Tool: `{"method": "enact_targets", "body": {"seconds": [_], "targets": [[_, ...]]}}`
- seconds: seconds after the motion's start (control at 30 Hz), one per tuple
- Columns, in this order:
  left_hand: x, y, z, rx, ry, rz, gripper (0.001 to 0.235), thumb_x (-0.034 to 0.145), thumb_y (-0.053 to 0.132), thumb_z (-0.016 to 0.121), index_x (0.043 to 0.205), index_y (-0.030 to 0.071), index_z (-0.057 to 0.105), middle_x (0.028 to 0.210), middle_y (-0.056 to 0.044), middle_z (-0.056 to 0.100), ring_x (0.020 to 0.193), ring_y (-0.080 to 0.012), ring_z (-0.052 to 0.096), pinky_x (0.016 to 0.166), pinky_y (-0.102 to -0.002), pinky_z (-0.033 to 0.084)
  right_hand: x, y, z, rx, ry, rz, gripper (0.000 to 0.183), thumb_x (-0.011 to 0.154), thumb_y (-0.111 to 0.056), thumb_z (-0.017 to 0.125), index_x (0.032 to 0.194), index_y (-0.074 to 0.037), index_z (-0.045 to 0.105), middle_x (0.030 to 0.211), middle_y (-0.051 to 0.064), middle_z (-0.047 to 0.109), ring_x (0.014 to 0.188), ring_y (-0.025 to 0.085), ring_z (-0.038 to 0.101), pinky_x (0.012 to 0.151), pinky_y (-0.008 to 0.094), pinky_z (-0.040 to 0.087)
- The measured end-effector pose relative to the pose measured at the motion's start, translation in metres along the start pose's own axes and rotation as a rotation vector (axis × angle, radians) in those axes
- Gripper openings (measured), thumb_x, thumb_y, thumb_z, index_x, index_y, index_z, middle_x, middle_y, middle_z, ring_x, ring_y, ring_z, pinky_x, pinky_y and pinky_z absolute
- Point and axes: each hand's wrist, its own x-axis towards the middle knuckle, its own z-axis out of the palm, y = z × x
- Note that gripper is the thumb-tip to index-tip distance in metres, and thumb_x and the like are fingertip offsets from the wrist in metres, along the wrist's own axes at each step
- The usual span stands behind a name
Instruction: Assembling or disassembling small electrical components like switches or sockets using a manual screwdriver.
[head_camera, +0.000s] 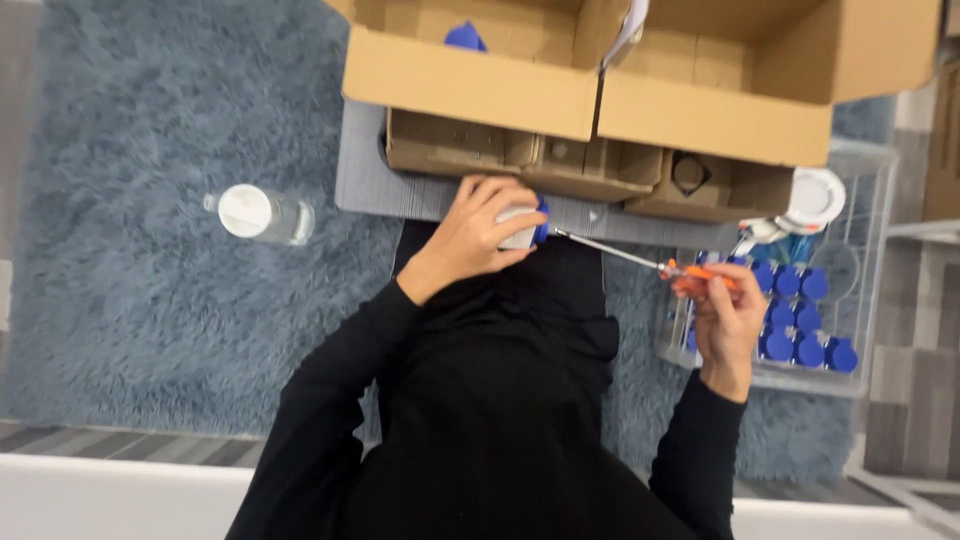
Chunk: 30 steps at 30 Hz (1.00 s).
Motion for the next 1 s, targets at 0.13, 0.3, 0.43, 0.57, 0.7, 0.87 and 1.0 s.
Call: {"method": "enact_targets", "body": {"seconds": [0.13, 0.3, 0.43, 0.57, 0.7, 0.87, 1.0], "targets": [[-0.007, 0.001, 0.007, -0.077, -0.031, -0.010, 0.047, 0.087, 0.033, 0.094, 0.129, 0.023, 0.076, 0.140, -0.005, 0.069, 0.135, -0.0312, 0.063, 0.109, -0.052, 0.044, -0.004, 0.006, -0.004, -0.002, -0.019, 0.010, 0.029, 0.113, -0.008, 0.059, 0.132, 0.013, 0.056, 0.119, 0.038, 0.072, 0.095, 0.042, 0.081, 0.082, 0.044, 0.071], [-0.006, -0.003, 0.014, -0.180, 0.072, 0.019, 0.022, 0.102, 0.031, 0.082, 0.114, 0.013, 0.076, 0.132, -0.008, 0.075, 0.127, -0.0328, 0.072, 0.111, -0.052, 0.050, -0.003, 0.012, -0.003, -0.015, -0.081, -0.005, 0.027, 0.113, -0.009, 0.058, 0.129, 0.012, 0.054, 0.116, 0.041, 0.070, 0.095, 0.042, 0.081, 0.083, 0.043, 0.070], [-0.007, -0.005, 0.018, -0.182, 0.063, 0.013, 0.023, 0.103, 0.031, 0.080, 0.116, 0.013, 0.077, 0.131, -0.006, 0.076, 0.128, -0.0318, 0.072, 0.113, -0.052, 0.049, -0.001, 0.012, 0.001, -0.012, -0.086, -0.014, 0.027, 0.113, -0.009, 0.058, 0.129, 0.012, 0.053, 0.118, 0.043, 0.069, 0.095, 0.042, 0.081, 0.083, 0.043, 0.071], [-0.007, -0.006, 0.019, -0.202, 0.077, 0.028, 0.021, 0.103, 0.029, 0.080, 0.116, 0.013, 0.078, 0.131, -0.008, 0.076, 0.127, -0.0327, 0.072, 0.113, -0.052, 0.049, 0.003, 0.010, 0.010, -0.055, -0.124, -0.038, 0.026, 0.114, -0.009, 0.057, 0.128, 0.013, 0.053, 0.118, 0.044, 0.069, 0.096, 0.043, 0.080, 0.083, 0.045, 0.070], [-0.007, -0.007, 0.018, -0.216, 0.066, 0.035, 0.021, 0.104, 0.028, 0.079, 0.118, 0.013, 0.078, 0.132, -0.009, 0.076, 0.127, -0.0336, 0.071, 0.113, -0.053, 0.049, 0.007, 0.010, 0.013, -0.076, -0.139, -0.035, 0.026, 0.114, -0.009, 0.058, 0.129, 0.012, 0.054, 0.120, 0.042, 0.069, 0.098, 0.043, 0.080, 0.083, 0.045, 0.070], [-0.004, -0.002, 0.010, -0.234, 0.070, 0.048, 0.020, 0.104, 0.025, 0.078, 0.119, 0.012, 0.079, 0.131, -0.011, 0.075, 0.127, -0.0356, 0.071, 0.112, -0.054, 0.049, 0.011, 0.001, 0.023, -0.080, -0.141, 0.023, 0.026, 0.115, -0.012, 0.059, 0.129, 0.010, 0.057, 0.114, 0.036, 0.074, 0.088, 0.037, 0.081, 0.069, 0.036, 0.069], [0.002, 0.001, 0.007, -0.214, 0.064, 0.042, 0.020, 0.103, 0.026, 0.077, 0.119, 0.013, 0.080, 0.129, -0.010, 0.075, 0.126, -0.0348, 0.070, 0.111, -0.054, 0.050, 0.020, -0.014, 0.028, -0.144, -0.201, 0.174, 0.031, 0.117, -0.023, 0.057, 0.123, 0.006, 0.066, 0.092, 0.028, 0.078, 0.058, 0.028, 0.078, 0.040, 0.027, 0.060]]}}
